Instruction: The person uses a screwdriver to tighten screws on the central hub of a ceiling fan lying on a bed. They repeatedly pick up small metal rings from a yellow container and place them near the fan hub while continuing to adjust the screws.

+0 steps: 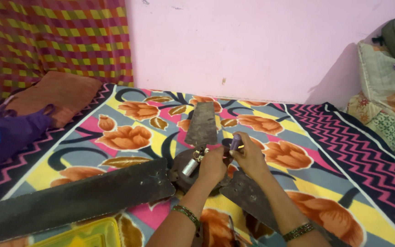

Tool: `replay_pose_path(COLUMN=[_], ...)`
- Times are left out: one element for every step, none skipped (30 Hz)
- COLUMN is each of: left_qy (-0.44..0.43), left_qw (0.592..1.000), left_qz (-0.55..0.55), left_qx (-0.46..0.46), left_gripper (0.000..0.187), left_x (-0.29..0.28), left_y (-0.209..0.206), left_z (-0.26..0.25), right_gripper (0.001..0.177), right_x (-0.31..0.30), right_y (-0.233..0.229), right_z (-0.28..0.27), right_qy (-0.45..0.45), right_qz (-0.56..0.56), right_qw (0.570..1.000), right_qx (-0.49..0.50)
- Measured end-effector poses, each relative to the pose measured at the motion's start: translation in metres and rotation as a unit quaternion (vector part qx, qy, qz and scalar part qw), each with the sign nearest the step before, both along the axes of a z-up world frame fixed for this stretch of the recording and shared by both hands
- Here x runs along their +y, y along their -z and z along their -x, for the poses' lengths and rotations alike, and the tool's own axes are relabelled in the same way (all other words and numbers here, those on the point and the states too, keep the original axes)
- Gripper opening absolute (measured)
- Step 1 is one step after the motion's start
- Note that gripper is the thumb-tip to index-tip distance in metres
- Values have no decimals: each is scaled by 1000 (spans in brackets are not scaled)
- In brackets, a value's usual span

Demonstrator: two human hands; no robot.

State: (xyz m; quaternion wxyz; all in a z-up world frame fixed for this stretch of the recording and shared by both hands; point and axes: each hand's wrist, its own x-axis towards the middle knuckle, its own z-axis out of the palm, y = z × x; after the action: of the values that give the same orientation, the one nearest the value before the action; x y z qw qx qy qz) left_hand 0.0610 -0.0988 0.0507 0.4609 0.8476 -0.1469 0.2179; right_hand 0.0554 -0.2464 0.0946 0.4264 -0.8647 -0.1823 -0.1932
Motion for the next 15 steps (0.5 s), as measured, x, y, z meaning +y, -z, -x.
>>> replay_pose_path(left_qy=[-1, -1, -2, 2, 6, 9, 8, 9, 9, 5, 1, -2, -3, -4, -5], left_qw=[1000, 1000, 1000, 1000, 1000, 1000, 1000, 1000, 1000, 1000, 1000, 1000, 1000, 1000, 999], left_qz=[1, 2, 3, 8, 13, 18, 18, 17, 17, 11, 5, 0, -12, -23, -34], left_qx=[-2, -5, -8, -7, -7, -7, -13, -19, -24, -20, -17, -13, -12, -10, -9], left_gripper=[24, 23, 23, 23, 22, 22, 21, 20, 19, 20, 21, 22, 22, 22, 22], left_x=[1, 2, 2, 3, 3, 4, 4, 4, 4, 3, 2, 2, 1, -1, -2], left_y=[1, 1, 1, 2, 2, 2, 2, 3, 4, 4, 4, 4, 4, 3, 3], left_z=[1, 1, 2, 2, 2, 1, 0, -2, -3, -5, -7, -9, -11, -12, -12], right_gripper=[60, 60, 60, 60, 60, 60, 60, 59, 59, 58, 57, 56, 50, 44, 39], right_x=[0, 0, 0, -1, -1, 0, 0, 1, 2, 2, 3, 5, 6, 8, 10], right_y=[1, 2, 3, 4, 5, 6, 6, 6, 6, 5, 3, 1, -2, -4, -7], right_z=[-1, -2, -3, -4, -4, -6, -7, -7, -6, -6, -5, -4, -3, -1, 0], right_qy=[-6, -12, -18, -14, -10, -6, -5, -3, -1, -19, -37, -54, -44, -35, -25], right_qz=[4, 9, 13, 18, 22, 27, 29, 32, 34, 44, 54, 64, 40, 16, -8], right_qw=[1000, 1000, 999, 999, 999, 999, 999, 999, 999, 997, 993, 988, 992, 996, 998], right_qx=[-12, -25, -38, -37, -36, -35, -33, -31, -29, -63, -98, -132, -109, -86, -62])
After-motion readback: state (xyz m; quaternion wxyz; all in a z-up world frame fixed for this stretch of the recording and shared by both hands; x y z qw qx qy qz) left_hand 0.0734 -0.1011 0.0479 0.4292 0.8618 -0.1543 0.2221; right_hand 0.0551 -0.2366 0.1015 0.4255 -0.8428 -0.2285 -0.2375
